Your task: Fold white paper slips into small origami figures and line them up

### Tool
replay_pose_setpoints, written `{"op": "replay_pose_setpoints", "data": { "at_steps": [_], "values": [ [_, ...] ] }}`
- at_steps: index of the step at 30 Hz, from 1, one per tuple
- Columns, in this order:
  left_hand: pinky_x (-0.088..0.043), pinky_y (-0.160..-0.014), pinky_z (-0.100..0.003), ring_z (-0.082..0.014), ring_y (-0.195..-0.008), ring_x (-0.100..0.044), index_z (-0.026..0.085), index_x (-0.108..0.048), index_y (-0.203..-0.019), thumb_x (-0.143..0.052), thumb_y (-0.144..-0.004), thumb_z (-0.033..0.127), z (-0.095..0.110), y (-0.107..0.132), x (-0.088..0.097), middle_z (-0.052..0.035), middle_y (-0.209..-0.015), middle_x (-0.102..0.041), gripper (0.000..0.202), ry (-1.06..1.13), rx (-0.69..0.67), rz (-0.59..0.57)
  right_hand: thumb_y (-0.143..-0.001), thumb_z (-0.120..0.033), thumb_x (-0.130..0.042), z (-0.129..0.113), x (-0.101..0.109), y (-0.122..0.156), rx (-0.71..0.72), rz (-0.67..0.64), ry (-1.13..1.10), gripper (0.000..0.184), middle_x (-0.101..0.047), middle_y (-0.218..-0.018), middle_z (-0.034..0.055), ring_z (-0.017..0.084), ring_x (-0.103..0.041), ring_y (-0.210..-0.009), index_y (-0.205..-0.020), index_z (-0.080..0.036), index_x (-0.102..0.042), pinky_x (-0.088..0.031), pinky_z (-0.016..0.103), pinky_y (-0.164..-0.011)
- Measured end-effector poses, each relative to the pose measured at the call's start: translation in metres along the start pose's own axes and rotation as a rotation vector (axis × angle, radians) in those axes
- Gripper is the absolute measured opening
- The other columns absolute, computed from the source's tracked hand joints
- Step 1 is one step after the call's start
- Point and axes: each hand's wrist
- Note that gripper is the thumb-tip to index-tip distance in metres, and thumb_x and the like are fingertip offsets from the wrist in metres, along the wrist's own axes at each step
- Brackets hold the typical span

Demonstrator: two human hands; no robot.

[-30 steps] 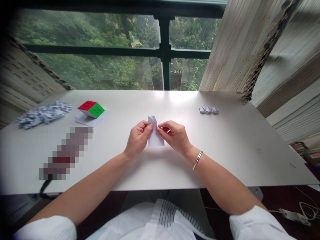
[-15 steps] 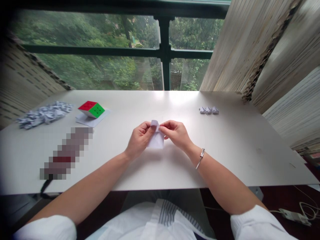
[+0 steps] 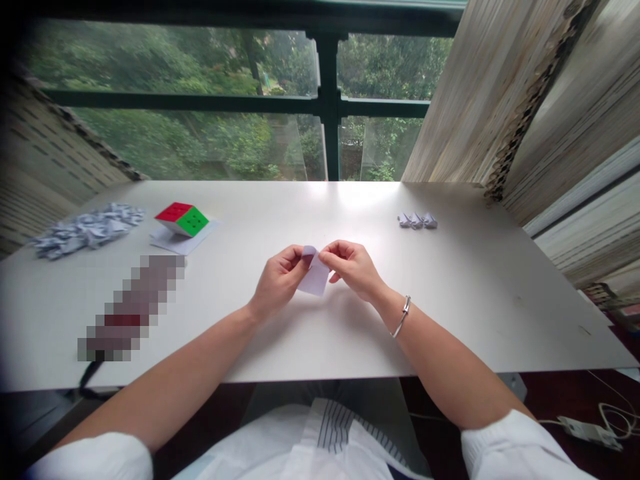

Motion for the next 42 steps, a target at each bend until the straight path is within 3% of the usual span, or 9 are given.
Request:
{"op": "replay_pose_setpoints", "data": {
  "at_steps": [5, 10, 17, 21, 29, 36, 42],
  "values": [
    [-0.045, -0.055, -0.022, -0.0136, -0.063, -0.062, 0.019, -0.061, -0.091, -0.075, -0.076, 0.047, 0.002, 0.002, -0.001, -0.0020, -0.076, -0.069, 0.034, 0.068, 0.015, 0.045, -0.069, -0.044, -0.079, -0.002, 0.001, 0.000, -0.046, -0.023, -0.082, 0.031, -0.058, -0.068, -0.0016, 0.010, -0.054, -0.060, -0.074, -0.017, -0.064, -0.050, 0.020, -0.047],
    [-0.046, -0.053, -0.023, -0.0129, -0.059, -0.061, 0.021, -0.058, -0.089, -0.076, -0.077, 0.043, 0.002, 0.005, -0.001, -0.0007, -0.074, -0.069, 0.031, 0.103, -0.029, 0.019, -0.068, -0.041, -0.079, -0.004, 0.000, 0.001, -0.079, -0.043, -0.142, 0.030, -0.055, -0.067, -0.0030, 0.009, -0.051, -0.058, -0.073, -0.017, -0.063, -0.048, 0.019, -0.046],
    [-0.050, -0.064, -0.024, -0.0137, -0.072, -0.062, 0.018, -0.067, -0.084, -0.078, -0.075, 0.036, 0.001, 0.006, 0.001, -0.0030, -0.081, -0.068, 0.023, 0.081, -0.116, -0.006, -0.068, -0.040, -0.079, -0.006, 0.000, 0.002, -0.072, -0.061, -0.163, 0.028, -0.058, -0.067, -0.0022, 0.009, -0.051, -0.057, -0.072, -0.017, -0.063, -0.044, 0.020, -0.046],
    [-0.046, -0.060, -0.024, -0.0126, -0.065, -0.057, 0.017, -0.069, -0.082, -0.071, -0.081, 0.041, 0.002, 0.003, 0.003, -0.0033, -0.077, -0.067, 0.024, 0.054, -0.070, -0.013, -0.070, -0.041, -0.078, -0.005, 0.002, 0.002, -0.065, -0.080, -0.145, 0.028, -0.059, -0.066, -0.0021, 0.010, -0.052, -0.057, -0.074, -0.018, -0.064, -0.043, 0.021, -0.047],
    [-0.048, -0.062, -0.023, -0.0112, -0.066, -0.056, 0.016, -0.065, -0.083, -0.076, -0.078, 0.037, 0.006, 0.000, 0.006, -0.0013, -0.076, -0.062, 0.024, 0.141, 0.016, -0.113, -0.074, -0.042, -0.076, -0.003, 0.004, 0.002, 0.017, -0.067, -0.028, 0.029, -0.055, -0.063, -0.0029, 0.008, -0.048, -0.055, -0.074, -0.016, -0.062, -0.038, 0.020, -0.047],
    [-0.051, -0.066, -0.027, -0.0126, -0.066, -0.058, 0.014, -0.062, -0.078, -0.071, -0.080, 0.047, 0.010, -0.003, 0.011, -0.0007, -0.071, -0.062, 0.034, 0.131, 0.111, -0.157, -0.079, -0.041, -0.071, -0.001, 0.003, 0.003, 0.081, -0.122, 0.066, 0.027, -0.057, -0.067, -0.0020, 0.010, -0.052, -0.058, -0.075, -0.016, -0.061, -0.044, 0.022, -0.050],
    [-0.050, -0.068, -0.028, -0.0126, -0.067, -0.059, 0.014, -0.062, -0.075, -0.079, -0.073, 0.042, 0.012, -0.008, 0.016, -0.0011, -0.072, -0.062, 0.033, 0.099, 0.240, -0.204, -0.082, -0.033, -0.066, 0.004, 0.004, 0.002, 0.146, -0.104, 0.251, 0.018, -0.058, -0.071, -0.0007, 0.010, -0.053, -0.060, -0.077, -0.016, -0.062, -0.046, 0.022, -0.050]
  ]
}}
Point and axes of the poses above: each hand's wrist, its own y-axis away from the middle knuckle, its own x-axis out of the back of the hand, z = x × y
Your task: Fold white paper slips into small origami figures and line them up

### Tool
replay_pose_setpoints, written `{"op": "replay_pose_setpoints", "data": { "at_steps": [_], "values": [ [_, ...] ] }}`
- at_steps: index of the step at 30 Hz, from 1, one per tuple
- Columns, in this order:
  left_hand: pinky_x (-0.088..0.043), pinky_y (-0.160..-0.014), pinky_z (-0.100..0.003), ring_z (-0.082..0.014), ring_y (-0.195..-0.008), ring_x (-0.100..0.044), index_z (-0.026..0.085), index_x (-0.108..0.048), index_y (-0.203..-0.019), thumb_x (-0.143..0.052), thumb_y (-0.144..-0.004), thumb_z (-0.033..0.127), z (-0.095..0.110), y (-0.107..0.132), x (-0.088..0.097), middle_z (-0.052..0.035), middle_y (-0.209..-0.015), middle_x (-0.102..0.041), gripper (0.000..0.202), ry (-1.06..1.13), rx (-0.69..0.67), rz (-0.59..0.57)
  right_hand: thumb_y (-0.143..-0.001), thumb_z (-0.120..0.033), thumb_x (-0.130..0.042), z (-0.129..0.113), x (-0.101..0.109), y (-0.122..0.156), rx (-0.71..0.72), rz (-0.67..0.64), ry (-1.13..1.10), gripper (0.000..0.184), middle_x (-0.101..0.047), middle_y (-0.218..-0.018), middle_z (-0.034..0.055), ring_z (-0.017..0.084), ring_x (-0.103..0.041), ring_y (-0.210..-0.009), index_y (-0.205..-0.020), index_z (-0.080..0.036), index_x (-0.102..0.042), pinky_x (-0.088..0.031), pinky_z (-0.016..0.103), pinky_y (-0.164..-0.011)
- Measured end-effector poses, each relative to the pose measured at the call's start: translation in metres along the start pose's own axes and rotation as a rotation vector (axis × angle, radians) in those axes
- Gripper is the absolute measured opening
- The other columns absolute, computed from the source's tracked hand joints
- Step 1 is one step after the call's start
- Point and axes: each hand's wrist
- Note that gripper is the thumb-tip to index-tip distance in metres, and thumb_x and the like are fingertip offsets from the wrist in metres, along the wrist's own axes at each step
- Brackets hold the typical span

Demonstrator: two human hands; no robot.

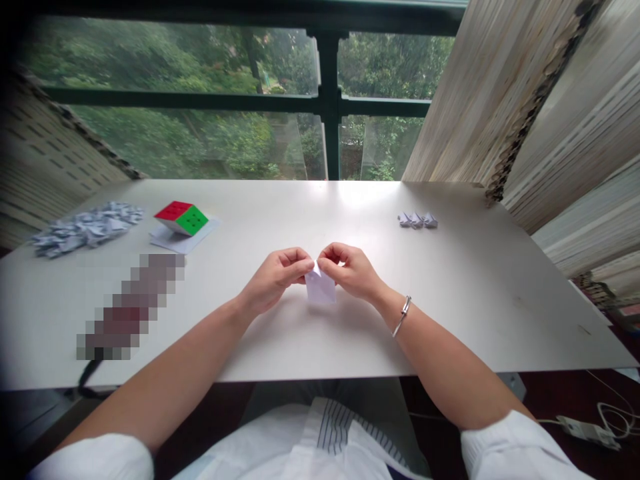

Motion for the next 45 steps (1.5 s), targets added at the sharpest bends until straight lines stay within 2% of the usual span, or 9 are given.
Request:
{"op": "replay_pose_setpoints", "data": {
  "at_steps": [5, 11, 17, 23, 28, 30, 38, 45],
  "values": [
    [-0.050, -0.068, -0.029, -0.0130, -0.067, -0.059, 0.014, -0.063, -0.076, -0.077, -0.074, 0.042, 0.002, 0.000, 0.000, -0.0017, -0.073, -0.063, 0.031, 0.013, 0.024, 0.006, -0.083, -0.035, -0.065, 0.001, -0.001, -0.001, -0.042, -0.012, -0.053, 0.020, -0.059, -0.069, -0.0010, 0.010, -0.055, -0.058, -0.079, -0.016, -0.061, -0.049, 0.022, -0.048],
    [-0.044, -0.062, -0.023, -0.0112, -0.066, -0.057, 0.014, -0.064, -0.076, -0.079, -0.073, 0.040, -0.004, -0.002, 0.000, -0.0016, -0.073, -0.065, 0.030, -0.060, -0.101, 0.159, -0.079, -0.043, -0.071, -0.003, -0.003, -0.001, -0.043, 0.044, -0.127, 0.029, -0.060, -0.069, -0.0022, 0.010, -0.058, -0.055, -0.085, -0.018, -0.059, -0.050, 0.021, -0.042],
    [-0.044, -0.062, -0.024, -0.0122, -0.066, -0.058, 0.015, -0.063, -0.077, -0.077, -0.074, 0.041, -0.007, -0.001, -0.002, -0.0021, -0.075, -0.066, 0.029, -0.166, -0.151, 0.192, -0.080, -0.056, -0.066, -0.008, -0.001, -0.001, -0.134, 0.024, -0.108, 0.041, -0.063, -0.073, 0.0027, 0.013, -0.063, -0.061, -0.075, -0.016, -0.063, -0.051, 0.021, -0.044],
    [-0.042, -0.058, -0.024, -0.0119, -0.064, -0.055, 0.016, -0.064, -0.080, -0.073, -0.077, 0.041, -0.009, 0.001, -0.002, -0.0014, -0.075, -0.064, 0.027, -0.293, -0.203, 0.191, -0.075, -0.045, -0.072, -0.008, 0.001, -0.001, -0.208, -0.029, -0.025, 0.029, -0.063, -0.070, 0.0028, 0.014, -0.062, -0.067, -0.075, -0.016, -0.067, -0.047, 0.020, -0.047],
    [-0.046, -0.063, -0.025, -0.0144, -0.071, -0.060, 0.019, -0.062, -0.093, -0.083, -0.066, 0.039, -0.008, 0.002, -0.005, -0.0020, -0.085, -0.066, 0.039, -0.408, -0.202, 0.124, -0.074, -0.036, -0.071, -0.007, 0.003, -0.003, -0.237, 0.031, -0.066, 0.021, -0.061, -0.065, 0.0005, 0.011, -0.057, -0.061, -0.072, -0.016, -0.067, -0.040, 0.019, -0.045],
    [-0.047, -0.066, -0.026, -0.0154, -0.075, -0.061, 0.019, -0.062, -0.097, -0.082, -0.067, 0.037, -0.009, 0.002, -0.006, -0.0027, -0.089, -0.067, 0.041, -0.447, -0.219, 0.130, -0.072, -0.036, -0.071, -0.006, 0.004, -0.004, -0.251, 0.048, -0.094, 0.021, -0.060, -0.065, 0.0001, 0.010, -0.056, -0.060, -0.070, -0.016, -0.065, -0.039, 0.018, -0.044],
    [-0.046, -0.065, -0.025, -0.0145, -0.074, -0.060, 0.017, -0.062, -0.096, -0.070, -0.079, 0.038, -0.009, 0.000, -0.005, -0.0027, -0.086, -0.065, 0.028, -0.260, -0.176, 0.163, -0.073, -0.036, -0.071, -0.007, 0.004, -0.003, -0.279, 0.043, -0.149, 0.022, -0.057, -0.065, -0.0006, 0.009, -0.053, -0.059, -0.069, -0.016, -0.062, -0.037, 0.017, -0.042],
    [-0.044, -0.059, -0.023, -0.0121, -0.064, -0.056, 0.017, -0.062, -0.088, -0.072, -0.077, 0.044, -0.011, 0.000, -0.009, -0.0004, -0.075, -0.063, 0.030, -0.169, -0.170, 0.235, -0.071, -0.040, -0.075, -0.008, 0.002, -0.003, -0.304, 0.013, -0.155, 0.027, -0.055, -0.065, -0.0010, 0.009, -0.051, -0.058, -0.070, -0.017, -0.059, -0.037, 0.016, -0.041]
  ]
}}
Point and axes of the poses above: each hand's wrist, its own y-axis away from the middle knuckle, its own x-axis out of the back of the hand, z = x × y
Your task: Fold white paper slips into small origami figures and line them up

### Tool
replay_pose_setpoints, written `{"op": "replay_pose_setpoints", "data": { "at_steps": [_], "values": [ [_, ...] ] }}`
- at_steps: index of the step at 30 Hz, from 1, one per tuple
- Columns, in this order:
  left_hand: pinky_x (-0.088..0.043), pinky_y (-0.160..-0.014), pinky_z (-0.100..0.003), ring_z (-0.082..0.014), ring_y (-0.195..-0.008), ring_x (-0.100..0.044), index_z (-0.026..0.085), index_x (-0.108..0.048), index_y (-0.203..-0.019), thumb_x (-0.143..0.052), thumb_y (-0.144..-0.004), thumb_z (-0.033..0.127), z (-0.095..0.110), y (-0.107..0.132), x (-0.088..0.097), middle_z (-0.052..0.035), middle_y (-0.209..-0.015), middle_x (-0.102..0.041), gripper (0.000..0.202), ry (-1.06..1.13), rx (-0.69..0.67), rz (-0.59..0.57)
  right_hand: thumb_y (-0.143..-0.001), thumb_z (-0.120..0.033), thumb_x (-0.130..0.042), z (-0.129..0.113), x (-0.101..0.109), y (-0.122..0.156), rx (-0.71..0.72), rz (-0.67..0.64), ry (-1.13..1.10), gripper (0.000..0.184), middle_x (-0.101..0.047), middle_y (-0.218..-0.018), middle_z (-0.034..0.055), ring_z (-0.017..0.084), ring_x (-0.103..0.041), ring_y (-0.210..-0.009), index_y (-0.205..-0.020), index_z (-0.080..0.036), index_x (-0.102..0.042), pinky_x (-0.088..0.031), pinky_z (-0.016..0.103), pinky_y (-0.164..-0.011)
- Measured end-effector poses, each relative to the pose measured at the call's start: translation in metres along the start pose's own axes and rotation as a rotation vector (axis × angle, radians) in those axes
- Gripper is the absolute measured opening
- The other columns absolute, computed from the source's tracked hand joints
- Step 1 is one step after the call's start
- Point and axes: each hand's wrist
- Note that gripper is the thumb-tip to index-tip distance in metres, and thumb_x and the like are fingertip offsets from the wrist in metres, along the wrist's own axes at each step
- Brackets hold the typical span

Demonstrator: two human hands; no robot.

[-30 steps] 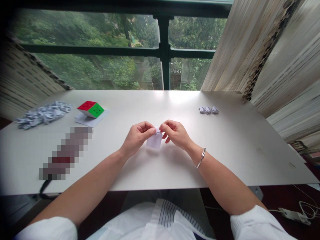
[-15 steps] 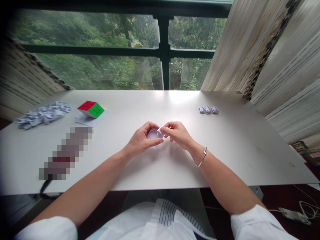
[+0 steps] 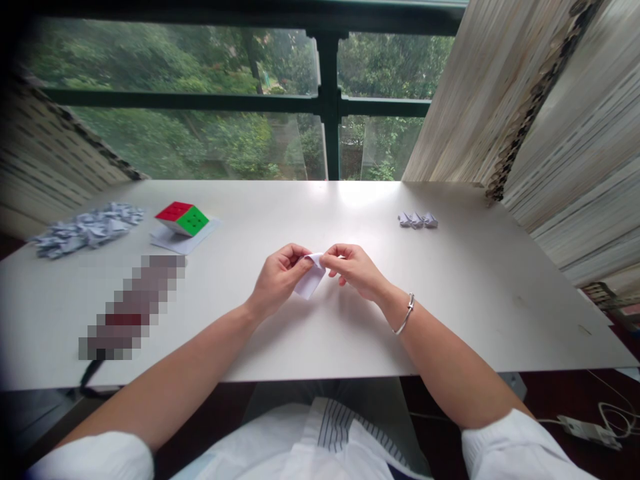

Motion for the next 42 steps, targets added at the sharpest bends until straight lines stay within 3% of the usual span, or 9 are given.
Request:
{"op": "replay_pose_setpoints", "data": {
  "at_steps": [8, 19, 23, 30, 35, 42],
  "values": [
    [-0.045, -0.061, -0.023, -0.0131, -0.069, -0.058, 0.018, -0.062, -0.095, -0.077, -0.074, 0.040, -0.0026, 0.0058, -0.0018, -0.0010, -0.081, -0.064, 0.034, 0.009, -0.047, -0.028, -0.077, -0.045, -0.071, 0.0012, -0.0019, 0.0020, 0.126, 0.035, 0.095, 0.029, -0.058, -0.065, -0.0014, 0.010, -0.053, -0.059, -0.072, -0.018, -0.060, -0.039, 0.019, -0.044],
    [-0.047, -0.066, -0.025, -0.0146, -0.073, -0.061, 0.019, -0.067, -0.091, -0.069, -0.081, 0.038, 0.0015, 0.0095, -0.0033, -0.0036, -0.088, -0.070, 0.021, -0.209, -0.231, 0.082, -0.079, -0.041, -0.072, 0.0062, -0.0035, 0.0016, 0.351, 0.141, 0.253, 0.024, -0.061, -0.076, 0.0011, 0.011, -0.053, -0.063, -0.082, -0.019, -0.064, -0.046, 0.021, -0.047],
    [-0.047, -0.067, -0.026, -0.0149, -0.072, -0.061, 0.019, -0.068, -0.091, -0.067, -0.082, 0.038, 0.0019, 0.0093, -0.0025, -0.0039, -0.086, -0.071, 0.021, -0.246, -0.237, 0.079, -0.078, -0.041, -0.072, 0.0063, -0.0038, 0.0024, 0.339, 0.101, 0.177, 0.031, -0.062, -0.082, 0.0009, 0.011, -0.057, -0.064, -0.100, -0.021, -0.065, -0.049, 0.021, -0.045],
    [-0.045, -0.061, -0.024, -0.0136, -0.067, -0.059, 0.020, -0.066, -0.099, -0.071, -0.080, 0.038, 0.0008, 0.0086, -0.0010, -0.0022, -0.085, -0.068, 0.027, -0.221, -0.209, 0.009, -0.076, -0.036, -0.074, 0.0048, -0.0009, 0.0004, 0.285, 0.056, 0.043, 0.023, -0.065, -0.084, 0.0026, 0.012, -0.059, -0.066, -0.089, -0.018, -0.067, -0.050, 0.021, -0.045],
    [-0.044, -0.058, -0.025, -0.0146, -0.064, -0.059, 0.020, -0.067, -0.095, -0.067, -0.083, 0.042, 0.0017, 0.0072, 0.0001, -0.0024, -0.076, -0.068, 0.026, -0.165, -0.166, 0.050, -0.074, -0.036, -0.074, 0.0049, 0.0002, -0.0009, 0.247, 0.045, -0.022, 0.023, -0.064, -0.080, 0.0018, 0.012, -0.058, -0.066, -0.087, -0.018, -0.067, -0.050, 0.020, -0.045],
    [-0.048, -0.065, -0.027, -0.0176, -0.074, -0.065, 0.019, -0.068, -0.096, -0.067, -0.084, 0.040, 0.0005, 0.0056, 0.0020, -0.0050, -0.085, -0.072, 0.025, -0.147, -0.177, 0.030, -0.072, -0.034, -0.075, 0.0042, 0.0001, -0.0010, 0.206, 0.045, -0.051, 0.023, -0.065, -0.075, 0.0021, 0.013, -0.059, -0.067, -0.087, -0.017, -0.069, -0.048, 0.020, -0.045]
  ]
}}
Point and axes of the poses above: each hand's wrist, its own y-axis away from the middle knuckle, its own x-axis out of the back of the hand, z = x × y
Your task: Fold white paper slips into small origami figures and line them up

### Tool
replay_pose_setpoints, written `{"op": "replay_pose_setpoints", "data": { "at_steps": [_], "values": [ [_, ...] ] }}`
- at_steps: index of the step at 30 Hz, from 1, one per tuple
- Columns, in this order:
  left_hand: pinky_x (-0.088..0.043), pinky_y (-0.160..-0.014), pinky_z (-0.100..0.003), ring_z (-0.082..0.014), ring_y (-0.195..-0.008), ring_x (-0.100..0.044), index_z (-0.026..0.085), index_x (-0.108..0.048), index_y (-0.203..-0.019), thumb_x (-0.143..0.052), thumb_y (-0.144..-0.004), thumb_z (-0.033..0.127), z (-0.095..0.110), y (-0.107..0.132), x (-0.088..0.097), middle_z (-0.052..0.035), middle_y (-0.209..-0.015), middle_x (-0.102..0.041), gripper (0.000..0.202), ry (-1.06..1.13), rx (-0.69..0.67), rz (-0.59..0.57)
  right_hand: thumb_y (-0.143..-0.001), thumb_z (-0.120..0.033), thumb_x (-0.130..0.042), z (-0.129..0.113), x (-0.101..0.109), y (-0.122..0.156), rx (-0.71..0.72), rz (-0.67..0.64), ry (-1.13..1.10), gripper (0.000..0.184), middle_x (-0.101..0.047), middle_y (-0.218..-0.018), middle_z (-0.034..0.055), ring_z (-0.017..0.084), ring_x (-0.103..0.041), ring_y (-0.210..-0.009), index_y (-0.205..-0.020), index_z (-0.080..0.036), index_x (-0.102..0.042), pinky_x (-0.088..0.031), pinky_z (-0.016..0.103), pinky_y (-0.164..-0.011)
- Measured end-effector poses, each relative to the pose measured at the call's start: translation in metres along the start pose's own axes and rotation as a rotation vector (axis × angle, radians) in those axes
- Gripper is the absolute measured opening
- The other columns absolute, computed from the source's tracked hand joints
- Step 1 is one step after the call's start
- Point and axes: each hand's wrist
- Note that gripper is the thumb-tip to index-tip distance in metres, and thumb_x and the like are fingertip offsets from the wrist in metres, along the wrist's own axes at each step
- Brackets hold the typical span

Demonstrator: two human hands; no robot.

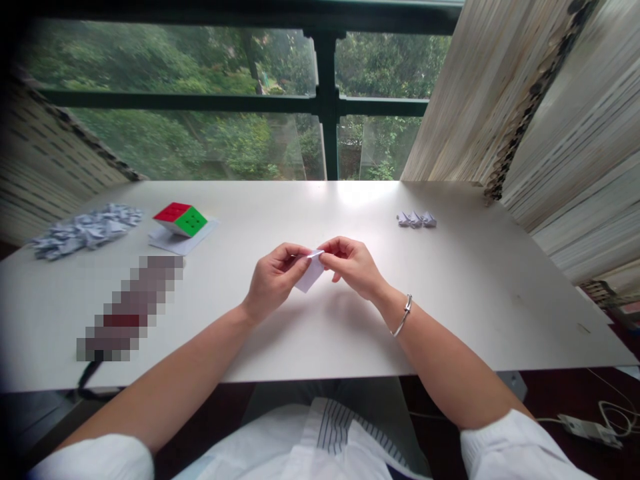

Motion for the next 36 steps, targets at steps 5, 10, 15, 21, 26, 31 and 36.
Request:
{"op": "replay_pose_setpoints", "data": {
  "at_steps": [5, 10, 15, 21, 26, 31, 36],
  "values": [
    [-0.048, -0.067, -0.026, -0.0155, -0.070, -0.062, 0.020, -0.069, -0.090, -0.064, -0.085, 0.033, -0.0009, 0.0007, 0.0013, -0.0038, -0.083, -0.071, 0.016, -0.148, -0.096, 0.060, -0.074, -0.038, -0.075, -0.0038, -0.0001, 0.0012, -0.007, -0.038, -0.025, 0.026, -0.066, -0.075, 0.0024, 0.013, -0.058, -0.067, -0.089, -0.017, -0.071, -0.048, 0.019, -0.046],
    [-0.047, -0.067, -0.026, -0.0161, -0.073, -0.063, 0.020, -0.069, -0.088, -0.064, -0.083, 0.031, 0.0002, 0.0019, 0.0000, -0.0036, -0.084, -0.071, 0.013, -0.172, -0.112, 0.083, -0.073, -0.040, -0.077, -0.0056, 0.0006, 0.0009, -0.043, -0.058, -0.038, 0.027, -0.065, -0.073, 0.0013, 0.011, -0.056, -0.063, -0.086, -0.017, -0.071, -0.047, 0.020, -0.048],
    [-0.047, -0.065, -0.026, -0.0166, -0.073, -0.063, 0.020, -0.070, -0.090, -0.067, -0.082, 0.033, -0.0008, 0.0015, -0.0005, -0.0037, -0.083, -0.071, 0.016, -0.188, -0.095, 0.079, -0.071, -0.039, -0.079, -0.0053, 0.0017, 0.0001, -0.060, -0.078, -0.038, 0.026, -0.066, -0.072, 0.0015, 0.011, -0.058, -0.065, -0.083, -0.017, -0.072, -0.046, 0.021, -0.049],
    [-0.048, -0.065, -0.025, -0.0160, -0.072, -0.063, 0.019, -0.069, -0.089, -0.068, -0.082, 0.032, -0.0051, -0.0006, 0.0000, -0.0036, -0.081, -0.071, 0.014, -0.206, -0.159, 0.088, -0.071, -0.040, -0.079, -0.0046, 0.0015, 0.0001, -0.058, -0.075, -0.024, 0.028, -0.066, -0.073, 0.0024, 0.012, -0.059, -0.067, -0.085, -0.016, -0.072, -0.047, 0.022, -0.051],
    [-0.046, -0.063, -0.024, -0.0137, -0.068, -0.061, 0.019, -0.067, -0.084, -0.066, -0.081, 0.023, -0.0073, -0.0011, -0.0008, -0.0019, -0.077, -0.068, 0.005, -0.209, -0.236, 0.088, -0.070, -0.040, -0.080, -0.0047, 0.0010, 0.0005, -0.076, -0.083, -0.016, 0.028, -0.066, -0.074, 0.0025, 0.013, -0.059, -0.068, -0.084, -0.017, -0.072, -0.047, 0.022, -0.052],
    [-0.045, -0.063, -0.024, -0.0120, -0.065, -0.057, 0.019, -0.066, -0.086, -0.062, -0.080, 0.014, -0.0065, 0.0004, -0.0003, -0.0004, -0.077, -0.066, 0.010, -0.170, -0.269, 0.071, -0.071, -0.038, -0.079, -0.0047, 0.0007, 0.0011, -0.086, -0.096, -0.023, 0.026, -0.067, -0.076, 0.0026, 0.013, -0.060, -0.070, -0.084, -0.017, -0.072, -0.047, 0.021, -0.052],
    [-0.048, -0.071, -0.027, -0.0165, -0.080, -0.064, 0.020, -0.071, -0.092, -0.062, -0.083, 0.017, -0.0077, -0.0009, 0.0009, -0.0043, -0.088, -0.070, 0.013, -0.049, -0.229, -0.006, -0.070, -0.038, -0.080, -0.0045, 0.0019, 0.0013, -0.106, -0.089, -0.033, 0.025, -0.066, -0.076, 0.0021, 0.013, -0.060, -0.070, -0.083, -0.018, -0.071, -0.047, 0.021, -0.051]
  ]
}}
Point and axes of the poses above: each hand's wrist, its own y-axis away from the middle knuckle, its own x-axis out of the back of the hand, z = x × y
